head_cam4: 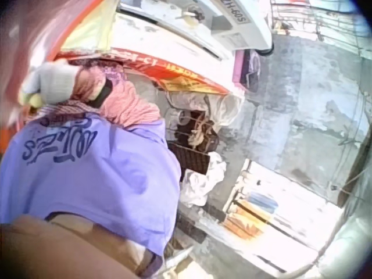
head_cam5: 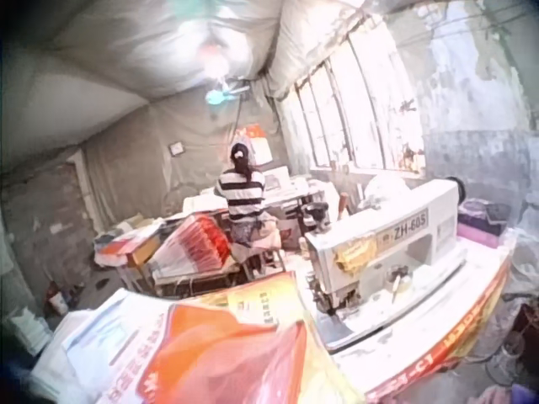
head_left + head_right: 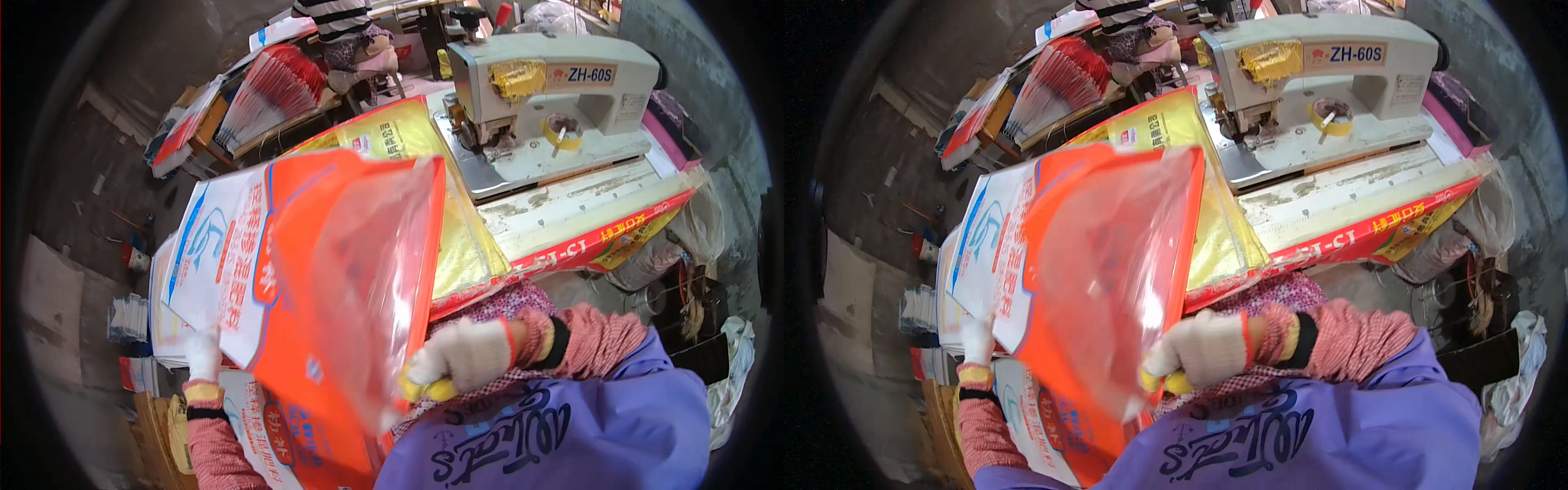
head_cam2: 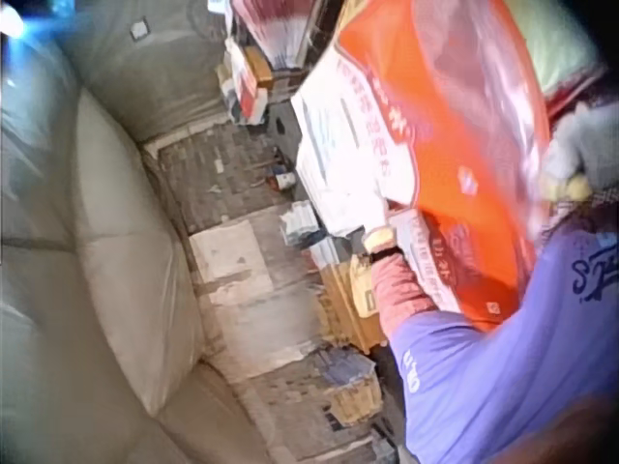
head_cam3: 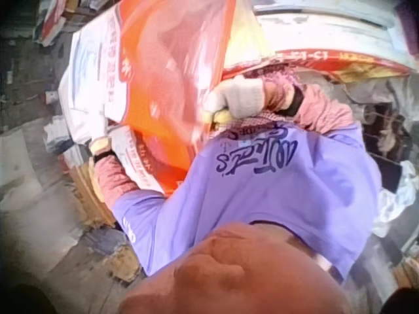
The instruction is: The person inserts a plastic liner into a red and white bag, aligns the edges, and feeds them through a sewing machine. After stitching the top, the person sets the bag aside and repeats the process.
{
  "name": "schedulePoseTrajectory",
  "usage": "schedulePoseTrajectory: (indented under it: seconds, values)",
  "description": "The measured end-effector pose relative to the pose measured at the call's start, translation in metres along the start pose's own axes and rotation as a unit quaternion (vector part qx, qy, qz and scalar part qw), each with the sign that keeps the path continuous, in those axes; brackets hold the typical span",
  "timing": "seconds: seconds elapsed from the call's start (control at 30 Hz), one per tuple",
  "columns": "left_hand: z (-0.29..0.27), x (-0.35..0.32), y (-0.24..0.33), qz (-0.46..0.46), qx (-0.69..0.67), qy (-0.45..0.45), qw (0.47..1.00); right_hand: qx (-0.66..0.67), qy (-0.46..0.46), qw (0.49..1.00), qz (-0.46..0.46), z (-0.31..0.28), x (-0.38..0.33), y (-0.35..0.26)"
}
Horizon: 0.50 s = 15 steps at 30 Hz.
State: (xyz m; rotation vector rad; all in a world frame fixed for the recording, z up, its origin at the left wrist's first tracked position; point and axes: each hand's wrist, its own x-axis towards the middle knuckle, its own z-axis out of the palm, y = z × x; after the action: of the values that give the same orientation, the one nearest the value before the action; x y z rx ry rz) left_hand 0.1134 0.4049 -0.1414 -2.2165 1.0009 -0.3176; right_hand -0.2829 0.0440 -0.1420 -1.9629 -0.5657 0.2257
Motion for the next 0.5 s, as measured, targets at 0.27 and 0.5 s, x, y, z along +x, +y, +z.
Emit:
schedulePoseTrajectory:
  seconds: [0.27,0.5]
  values:
    - [-0.096,-0.007,-0.033,0.030,-0.204,-0.098,0.973,-0.401,0.308,0.860,0.065,-0.074,0.011,0.013]
    - [-0.219,0.149,0.100,0.297,-0.439,0.267,0.805,-0.446,0.187,0.868,0.117,-0.064,0.016,0.002]
